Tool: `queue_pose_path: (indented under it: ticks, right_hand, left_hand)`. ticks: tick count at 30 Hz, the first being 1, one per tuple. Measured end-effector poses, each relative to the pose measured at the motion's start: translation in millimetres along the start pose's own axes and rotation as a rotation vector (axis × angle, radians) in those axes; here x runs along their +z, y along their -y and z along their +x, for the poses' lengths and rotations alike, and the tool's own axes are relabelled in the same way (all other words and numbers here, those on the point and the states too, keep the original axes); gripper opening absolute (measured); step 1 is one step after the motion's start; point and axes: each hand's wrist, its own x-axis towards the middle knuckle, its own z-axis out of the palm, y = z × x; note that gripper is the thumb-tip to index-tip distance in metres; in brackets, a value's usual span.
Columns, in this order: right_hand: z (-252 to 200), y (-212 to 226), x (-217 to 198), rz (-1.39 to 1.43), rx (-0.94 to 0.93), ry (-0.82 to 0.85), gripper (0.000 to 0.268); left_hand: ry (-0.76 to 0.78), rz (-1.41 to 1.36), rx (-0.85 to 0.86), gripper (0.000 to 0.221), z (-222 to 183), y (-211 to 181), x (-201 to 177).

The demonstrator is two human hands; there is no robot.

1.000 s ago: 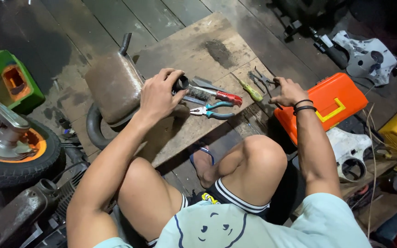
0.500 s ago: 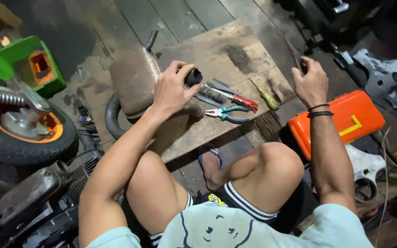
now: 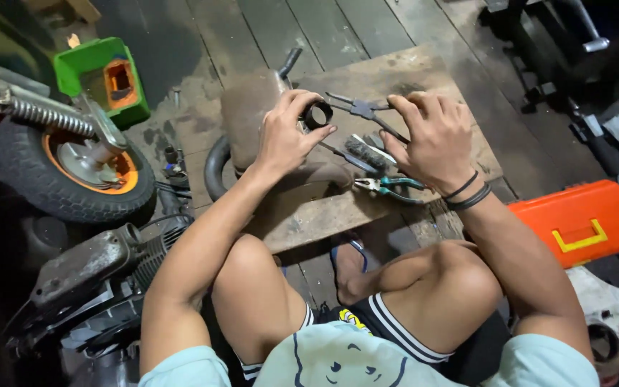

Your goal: The person is using pliers to pry a metal ring off an exhaust pipe and then smoothing the surface with a wire brush.

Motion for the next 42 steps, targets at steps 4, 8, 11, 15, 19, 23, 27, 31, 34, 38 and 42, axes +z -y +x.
queue_pose_path:
  ticks: [4,8,11,15,19,23,27,31,34,38,42]
  right_hand:
    - [1,3,2,0.035,-0.017,-0.027,0.048]
    - [0,1,4,0.008,-0.053,-0.058,0.049]
    - [1,4,2,-0.004,-0.058,-0.077,0.049]
    - [1,3,2,-0.015,-0.063,-0.09,0.05]
    - [1,2,2,-0.006,-0.063,-0.088,0.05]
    - [-6,0,4,0.021,-0.027,-0.058,0.049]
    - [-24,-10,20,0.21,0.092,-0.011,0.047]
    - [-30,-10,17,0.263,0.192,0.105,0.046]
    - [-29,-7,12,0.383,0.25,0.149,0.045]
    - [-30,-3,12,0.584,0.348,0.191,0.043]
    - [-30,-2,14,0.613,0.377,0.242,0.042]
  left_hand:
    - [-0.037,-0.019,0.005,0.053,1,5,-7]
    - [-0.045,-0.002,0.048,0.051,3,1,-7]
    - [-0.037,0.027,0.058,0.05,2,-1,-6]
    - [-0.04,0.048,0.063,0.053,2,0,0]
    - [-0.041,0.063,0.063,0.05,2,-3,-2]
    - [-0.012,0.08,0.022,0.049,1,-5,-5]
    - [0.003,0.002,-0.051,0.04,1,-2,0]
    - [-0.025,-0.13,-0.083,0.039,6,-6,13]
    - [0.02,-0.157,-0.127,0.039,12,-20,18]
    - [-0.002,-0.201,-0.209,0.032,17,-24,29]
    - [-0.155,-0.299,-0.089,0.027,20,-35,28]
